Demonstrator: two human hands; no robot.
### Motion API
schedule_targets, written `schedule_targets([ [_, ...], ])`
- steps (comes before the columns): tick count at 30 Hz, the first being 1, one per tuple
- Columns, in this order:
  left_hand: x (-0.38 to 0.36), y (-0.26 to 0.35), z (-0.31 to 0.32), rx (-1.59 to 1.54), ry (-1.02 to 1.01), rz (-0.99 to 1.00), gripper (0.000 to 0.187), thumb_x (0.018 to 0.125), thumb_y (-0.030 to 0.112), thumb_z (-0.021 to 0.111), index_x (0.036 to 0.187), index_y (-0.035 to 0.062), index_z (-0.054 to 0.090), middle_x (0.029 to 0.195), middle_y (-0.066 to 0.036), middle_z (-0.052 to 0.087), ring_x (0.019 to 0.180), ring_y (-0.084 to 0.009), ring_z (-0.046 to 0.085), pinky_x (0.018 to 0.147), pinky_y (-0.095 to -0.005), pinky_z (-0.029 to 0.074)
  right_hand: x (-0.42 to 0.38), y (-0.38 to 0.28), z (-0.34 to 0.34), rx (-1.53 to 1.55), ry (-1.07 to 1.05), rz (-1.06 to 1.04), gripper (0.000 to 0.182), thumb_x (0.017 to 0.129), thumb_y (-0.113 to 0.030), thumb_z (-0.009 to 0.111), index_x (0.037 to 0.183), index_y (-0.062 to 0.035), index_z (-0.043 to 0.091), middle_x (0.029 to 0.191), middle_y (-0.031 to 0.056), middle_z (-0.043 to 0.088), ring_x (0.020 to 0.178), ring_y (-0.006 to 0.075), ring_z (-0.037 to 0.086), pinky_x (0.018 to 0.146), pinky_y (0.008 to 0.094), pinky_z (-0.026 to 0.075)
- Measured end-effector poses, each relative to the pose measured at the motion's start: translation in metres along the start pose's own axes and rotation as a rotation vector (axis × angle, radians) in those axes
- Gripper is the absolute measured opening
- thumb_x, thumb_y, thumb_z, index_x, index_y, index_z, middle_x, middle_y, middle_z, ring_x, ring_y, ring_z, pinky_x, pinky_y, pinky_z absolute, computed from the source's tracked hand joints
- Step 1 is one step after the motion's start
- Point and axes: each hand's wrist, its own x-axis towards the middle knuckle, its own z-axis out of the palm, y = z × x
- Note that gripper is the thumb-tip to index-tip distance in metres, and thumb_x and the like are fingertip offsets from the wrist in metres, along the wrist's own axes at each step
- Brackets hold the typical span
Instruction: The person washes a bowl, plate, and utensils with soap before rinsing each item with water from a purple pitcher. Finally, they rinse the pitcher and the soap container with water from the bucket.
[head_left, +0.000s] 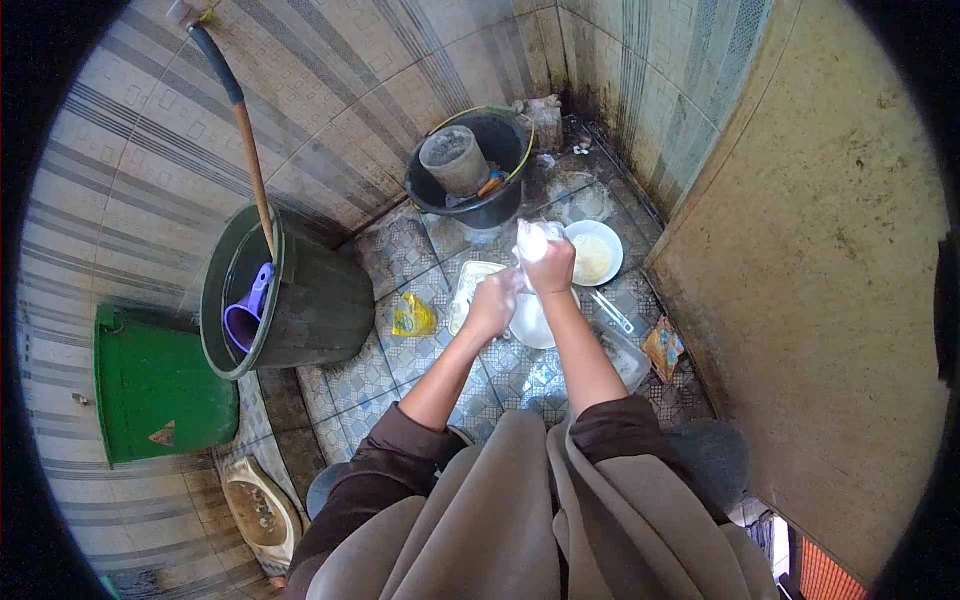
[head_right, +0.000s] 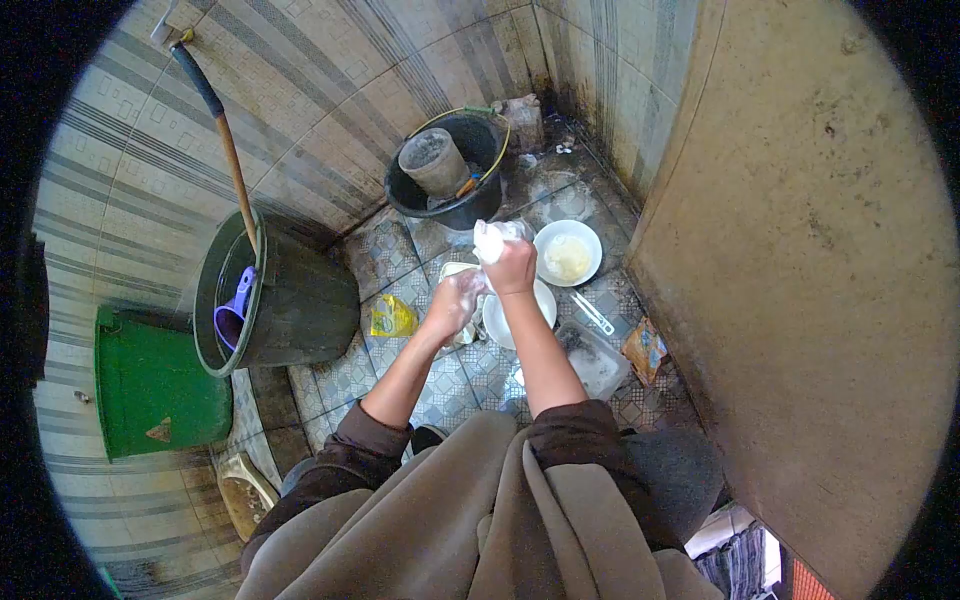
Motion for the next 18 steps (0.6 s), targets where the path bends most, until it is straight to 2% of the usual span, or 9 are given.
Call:
schedule_targets([
  [3,0.005,0.020,-0.015,0.081,-0.105,-0.268,0.019,0.070,-0.001,0.041,0.083,-0.0037,0.054,0.074,-0.013,0.058,0.067,-0.0162,0.053,0.066,-0.0302,0.042,-0.003,-0.014,0.019,-0.116,-0.071,0.183,0.018,0.060,-0.014,0.061,0.076,-0.0066,0.057,0.066,0.0110,0.052,0.069,0.0278,0.049,0.058,0.0370,0.041],
  [6,-0.001,0.011,-0.010,0.111,-0.073,-0.138,0.021,0.073,0.002,0.043,0.090,-0.0039,0.054,0.079,-0.016,0.059,0.074,-0.0186,0.055,0.069,-0.0300,0.042,-0.004,-0.010,0.013,-0.001,-0.090,0.167,0.018,0.061,-0.013,0.062,0.076,-0.0053,0.057,0.072,0.0125,0.055,0.067,0.0270,0.052,0.055,0.0355,0.042],
  [8,-0.005,0.002,-0.001,0.163,-0.103,-0.079,0.025,0.075,0.005,0.045,0.096,-0.0054,0.051,0.084,-0.017,0.059,0.080,-0.0211,0.055,0.072,-0.0298,0.041,-0.017,0.019,0.016,0.272,-0.035,0.573,0.012,0.065,-0.008,0.058,0.076,-0.0044,0.057,0.078,0.0159,0.057,0.060,0.0267,0.055,0.051,0.0328,0.043],
  [9,-0.004,-0.001,0.002,0.164,-0.100,-0.079,0.025,0.075,0.005,0.045,0.096,-0.0054,0.051,0.084,-0.017,0.059,0.080,-0.0211,0.055,0.072,-0.0298,0.041,-0.021,0.030,0.019,0.259,0.120,0.537,0.016,0.067,-0.003,0.055,0.082,-0.0069,0.058,0.081,0.0162,0.059,0.051,0.0219,0.056,0.045,0.0272,0.042],
  [11,-0.002,-0.004,0.008,0.000,-0.106,-0.107,0.027,0.077,0.007,0.046,0.099,-0.0065,0.049,0.086,-0.016,0.059,0.083,-0.0223,0.054,0.077,-0.0290,0.039,-0.029,0.055,0.031,0.931,0.294,0.925,0.006,0.071,-0.013,0.056,0.074,-0.0086,0.052,0.066,0.0068,0.052,0.043,0.0129,0.047,0.038,0.0219,0.036],
  [13,0.001,-0.006,0.013,-0.091,0.029,-0.064,0.022,0.077,0.008,0.046,0.095,-0.0031,0.052,0.073,-0.011,0.058,0.065,-0.0192,0.055,0.060,-0.0283,0.043,-0.029,0.063,0.029,1.530,0.432,1.370,0.024,0.077,-0.029,0.055,0.064,-0.0122,0.044,0.051,-0.0034,0.040,0.035,0.0035,0.035,0.029,0.0166,0.027],
  [14,0.004,-0.008,0.012,-0.332,-0.041,-0.321,0.017,0.078,0.011,0.045,0.090,-0.0004,0.052,0.066,-0.008,0.054,0.055,-0.0151,0.049,0.049,-0.0261,0.039,-0.033,0.063,0.029,1.530,0.428,1.370,0.024,0.077,-0.029,0.055,0.064,-0.0122,0.044,0.051,-0.0034,0.040,0.035,0.0035,0.035,0.029,0.0166,0.027],
  [16,0.008,0.012,0.004,-0.891,-0.106,-0.647,0.016,0.081,0.020,0.042,0.075,0.0069,0.049,0.050,0.000,0.040,0.035,-0.0068,0.031,0.029,-0.0210,0.020,-0.021,0.028,0.000,1.387,-0.264,1.404,0.020,0.076,-0.027,0.056,0.067,-0.0124,0.047,0.052,-0.0020,0.044,0.032,0.0037,0.035,0.024,0.0171,0.023],
  [18,0.009,-0.012,0.014,-0.773,-0.104,-0.653,0.019,0.082,0.022,0.040,0.073,0.0069,0.048,0.049,0.000,0.041,0.035,-0.0077,0.031,0.029,-0.0215,0.022,-0.019,0.023,-0.007,1.332,-0.796,1.407,0.009,0.076,-0.014,0.053,0.080,-0.0075,0.050,0.058,0.0025,0.050,0.037,0.0075,0.044,0.027,0.0187,0.032],
])
